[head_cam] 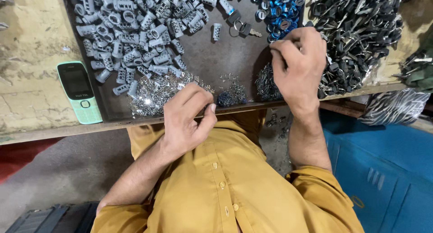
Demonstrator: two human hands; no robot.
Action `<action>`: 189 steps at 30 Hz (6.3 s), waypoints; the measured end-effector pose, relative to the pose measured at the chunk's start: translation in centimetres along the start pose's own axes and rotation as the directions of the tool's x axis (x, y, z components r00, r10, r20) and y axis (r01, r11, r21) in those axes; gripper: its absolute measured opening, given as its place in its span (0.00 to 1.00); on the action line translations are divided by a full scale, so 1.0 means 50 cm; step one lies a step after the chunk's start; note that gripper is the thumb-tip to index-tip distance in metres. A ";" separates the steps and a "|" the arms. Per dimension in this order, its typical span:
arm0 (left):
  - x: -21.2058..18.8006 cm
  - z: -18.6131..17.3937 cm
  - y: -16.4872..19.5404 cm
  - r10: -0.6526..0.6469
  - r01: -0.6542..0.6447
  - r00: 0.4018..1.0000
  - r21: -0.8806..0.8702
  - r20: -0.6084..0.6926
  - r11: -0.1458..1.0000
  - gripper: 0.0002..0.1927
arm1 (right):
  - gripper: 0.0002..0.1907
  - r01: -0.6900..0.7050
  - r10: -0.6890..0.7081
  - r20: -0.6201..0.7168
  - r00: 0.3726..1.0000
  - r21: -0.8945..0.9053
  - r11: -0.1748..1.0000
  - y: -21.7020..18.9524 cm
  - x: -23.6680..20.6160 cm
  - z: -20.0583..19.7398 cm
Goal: The person sits at a workbench assembling small lock cylinders by hand. They pick gray lock bodies from a tray, insert small metal pins and springs into each body, press the parts into place, and set finished assemblies back on the tray, repeating the cycle.
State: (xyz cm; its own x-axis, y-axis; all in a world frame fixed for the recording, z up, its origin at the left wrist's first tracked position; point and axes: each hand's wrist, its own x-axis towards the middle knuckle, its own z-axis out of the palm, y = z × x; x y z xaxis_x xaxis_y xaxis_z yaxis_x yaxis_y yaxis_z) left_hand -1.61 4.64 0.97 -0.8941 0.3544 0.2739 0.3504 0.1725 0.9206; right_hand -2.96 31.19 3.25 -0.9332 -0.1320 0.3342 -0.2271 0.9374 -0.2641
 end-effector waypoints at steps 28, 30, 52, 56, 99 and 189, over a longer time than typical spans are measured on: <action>-0.002 -0.071 0.011 -0.377 0.483 0.875 -0.584 0.303 0.652 0.25 | 0.26 -0.204 -0.008 0.249 0.968 0.811 0.548 -0.197 -0.098 0.006; 0.001 -0.072 0.009 -0.328 0.516 0.852 -0.767 0.409 0.382 0.28 | 0.26 -0.104 -0.016 0.155 0.988 0.736 0.669 -0.207 -0.102 0.007; -0.050 -0.124 0.016 -0.492 0.441 0.870 -0.487 0.025 0.754 0.07 | 0.07 -0.029 0.044 -0.060 0.997 0.233 0.972 -0.146 0.044 0.013; -0.042 -0.125 0.005 -0.362 0.334 0.930 -0.562 0.065 0.757 0.09 | 0.09 -0.099 0.123 -0.027 0.992 0.436 0.895 -0.216 0.000 -0.009; -0.070 -0.069 -0.002 -0.416 0.464 0.820 -0.882 0.394 0.079 0.14 | 0.22 -0.027 -0.097 0.125 0.987 0.733 0.680 -0.269 -0.059 -0.022; -0.061 -0.139 0.017 0.276 -0.241 0.910 0.149 -0.308 0.959 0.12 | 0.14 0.085 -0.178 0.155 0.972 0.473 0.877 -0.345 0.045 0.037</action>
State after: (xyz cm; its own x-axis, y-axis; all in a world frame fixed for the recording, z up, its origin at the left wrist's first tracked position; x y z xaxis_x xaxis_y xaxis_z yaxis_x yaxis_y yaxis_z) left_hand -0.52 -2.70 2.83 -0.8030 0.0867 0.5897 0.5929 0.2166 0.7756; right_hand -1.67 14.11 6.89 -0.9096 -0.3447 0.2318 -0.4103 0.6585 -0.6310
